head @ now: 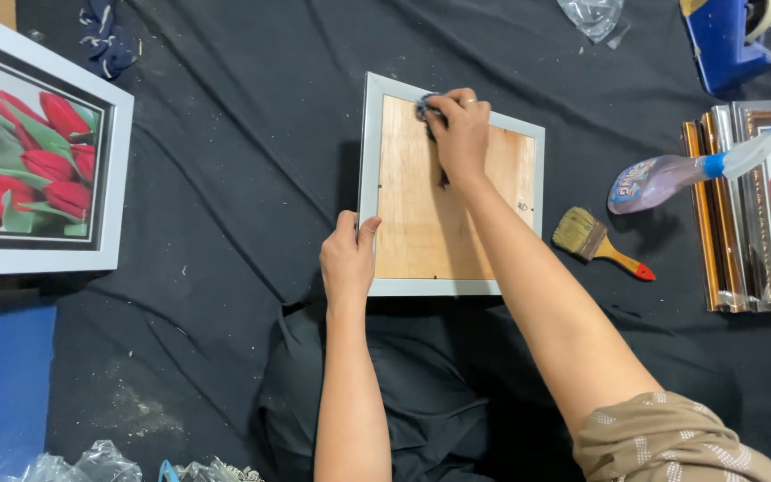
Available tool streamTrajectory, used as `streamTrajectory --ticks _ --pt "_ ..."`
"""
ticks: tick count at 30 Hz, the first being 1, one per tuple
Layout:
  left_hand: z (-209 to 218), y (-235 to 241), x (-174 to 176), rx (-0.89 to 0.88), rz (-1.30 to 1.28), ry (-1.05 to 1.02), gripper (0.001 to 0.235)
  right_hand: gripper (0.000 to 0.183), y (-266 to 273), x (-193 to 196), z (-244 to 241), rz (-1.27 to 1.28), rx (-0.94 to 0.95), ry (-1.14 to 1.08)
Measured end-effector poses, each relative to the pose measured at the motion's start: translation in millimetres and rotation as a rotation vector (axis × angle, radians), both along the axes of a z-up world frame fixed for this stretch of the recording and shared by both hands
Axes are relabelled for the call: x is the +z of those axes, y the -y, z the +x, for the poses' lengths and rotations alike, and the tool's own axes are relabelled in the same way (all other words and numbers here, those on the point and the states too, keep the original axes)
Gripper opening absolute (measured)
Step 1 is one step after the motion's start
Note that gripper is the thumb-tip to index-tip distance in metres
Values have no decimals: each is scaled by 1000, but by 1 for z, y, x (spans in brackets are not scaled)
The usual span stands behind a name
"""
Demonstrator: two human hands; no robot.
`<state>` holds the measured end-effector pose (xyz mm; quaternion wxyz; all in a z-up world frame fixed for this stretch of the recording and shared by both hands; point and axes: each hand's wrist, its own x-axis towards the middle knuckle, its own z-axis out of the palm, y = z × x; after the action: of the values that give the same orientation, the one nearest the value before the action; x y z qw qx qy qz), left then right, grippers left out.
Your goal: The person wipes the back of a wooden picture frame with a dark cloth. They hold the frame with one hand and scrub the surface with the other, moving the cloth across the entire back panel repeatedly.
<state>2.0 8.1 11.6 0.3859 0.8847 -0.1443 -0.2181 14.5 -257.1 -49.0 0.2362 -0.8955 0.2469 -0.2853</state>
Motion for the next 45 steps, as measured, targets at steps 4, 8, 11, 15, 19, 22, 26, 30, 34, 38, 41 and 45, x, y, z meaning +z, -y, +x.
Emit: streamTrajectory --ticks 4,8,11,15,19,22,26,30,34,38,41,45 --pt "-2 -1 -6 44 0 13 57 20 43 -35 -31 -67 -118 -80" --pt "-2 0 -7 64 5 4 56 19 81 -54 -64 -50 -182 -181" --pt "-1 1 -6 74 5 -12 55 18 111 -75 -90 -28 -266 -257" --pt "-1 1 -6 81 -6 -2 55 16 144 -97 -133 25 -499 -425" --pt "-1 1 -13 90 -14 -32 57 13 151 -105 -145 70 -494 -449" --pt "-1 1 -18 87 -14 -27 57 14 143 -104 -154 -1 -451 -462" --pt "0 0 -22 101 -20 -20 59 12 110 -87 -171 77 -459 -481" --pt "-1 0 -27 107 -34 -8 58 13 66 -64 -194 57 -426 -509" --pt "-2 -1 -34 121 -51 5 58 13 38 -65 -221 55 -419 -521" --pt "-1 -2 -41 138 -70 11 58 16 7 -65 -244 88 -406 -501" --pt "-2 -2 -44 140 -88 5 57 23 -9 -77 -260 103 -438 -500" --pt "-4 -3 -47 137 -96 -16 57 37 -13 -132 -264 3 -504 -480"
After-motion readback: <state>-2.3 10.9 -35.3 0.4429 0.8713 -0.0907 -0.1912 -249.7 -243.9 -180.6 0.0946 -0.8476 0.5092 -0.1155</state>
